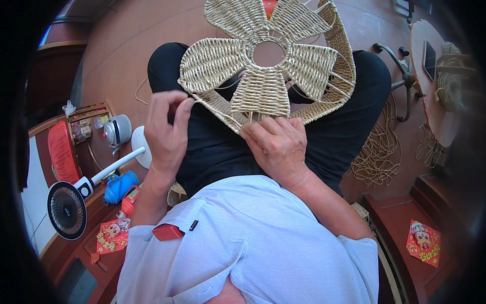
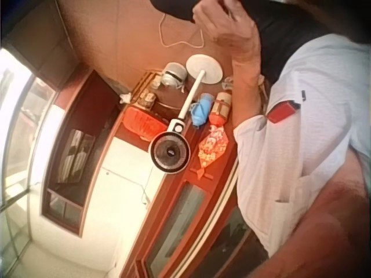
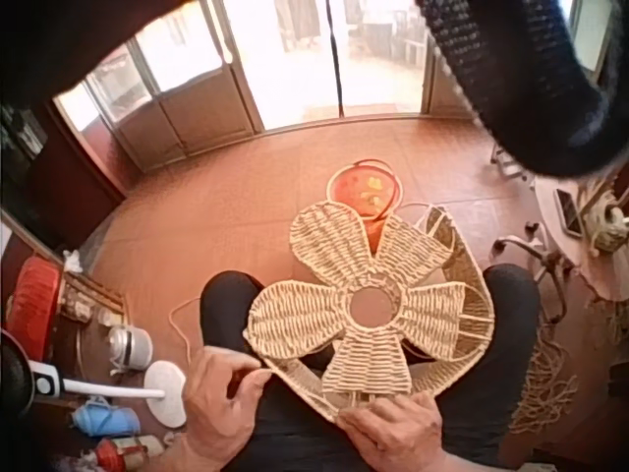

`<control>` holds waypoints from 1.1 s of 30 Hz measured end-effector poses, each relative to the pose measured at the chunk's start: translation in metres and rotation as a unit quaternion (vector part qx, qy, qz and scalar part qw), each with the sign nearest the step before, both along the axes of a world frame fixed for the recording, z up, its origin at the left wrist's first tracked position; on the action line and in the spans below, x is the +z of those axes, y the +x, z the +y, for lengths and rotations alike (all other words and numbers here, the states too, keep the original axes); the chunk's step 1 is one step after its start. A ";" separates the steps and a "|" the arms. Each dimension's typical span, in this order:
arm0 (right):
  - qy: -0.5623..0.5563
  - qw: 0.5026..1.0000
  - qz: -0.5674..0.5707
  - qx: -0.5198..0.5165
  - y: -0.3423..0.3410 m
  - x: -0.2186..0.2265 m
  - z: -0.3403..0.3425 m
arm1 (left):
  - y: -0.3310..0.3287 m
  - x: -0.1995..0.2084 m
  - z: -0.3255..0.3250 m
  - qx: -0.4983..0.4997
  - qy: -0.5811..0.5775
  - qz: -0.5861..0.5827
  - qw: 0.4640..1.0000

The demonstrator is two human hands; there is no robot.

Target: Weaving a floral-shaped straw basket using lengths of natural fiber rope.

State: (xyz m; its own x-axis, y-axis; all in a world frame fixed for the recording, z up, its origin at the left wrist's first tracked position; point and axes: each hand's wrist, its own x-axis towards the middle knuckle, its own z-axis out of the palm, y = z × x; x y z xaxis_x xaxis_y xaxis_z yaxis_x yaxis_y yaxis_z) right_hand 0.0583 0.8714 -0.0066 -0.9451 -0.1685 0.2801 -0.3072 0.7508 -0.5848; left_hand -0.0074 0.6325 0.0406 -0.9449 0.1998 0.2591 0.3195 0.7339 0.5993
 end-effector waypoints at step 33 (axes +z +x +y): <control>0.008 0.999 -0.016 0.035 -0.004 0.004 0.000 | 0.018 -0.025 0.051 0.029 0.119 -0.212 0.970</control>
State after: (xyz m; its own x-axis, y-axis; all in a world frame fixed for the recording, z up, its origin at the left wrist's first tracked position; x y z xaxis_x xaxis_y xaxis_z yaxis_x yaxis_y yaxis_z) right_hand 0.0544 0.8713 -0.0022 -0.9394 -0.2385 0.2461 -0.3401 0.7381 -0.5827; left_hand 0.0104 0.6833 0.0160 -0.9847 0.1243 -0.1222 -0.0304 0.5676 0.8227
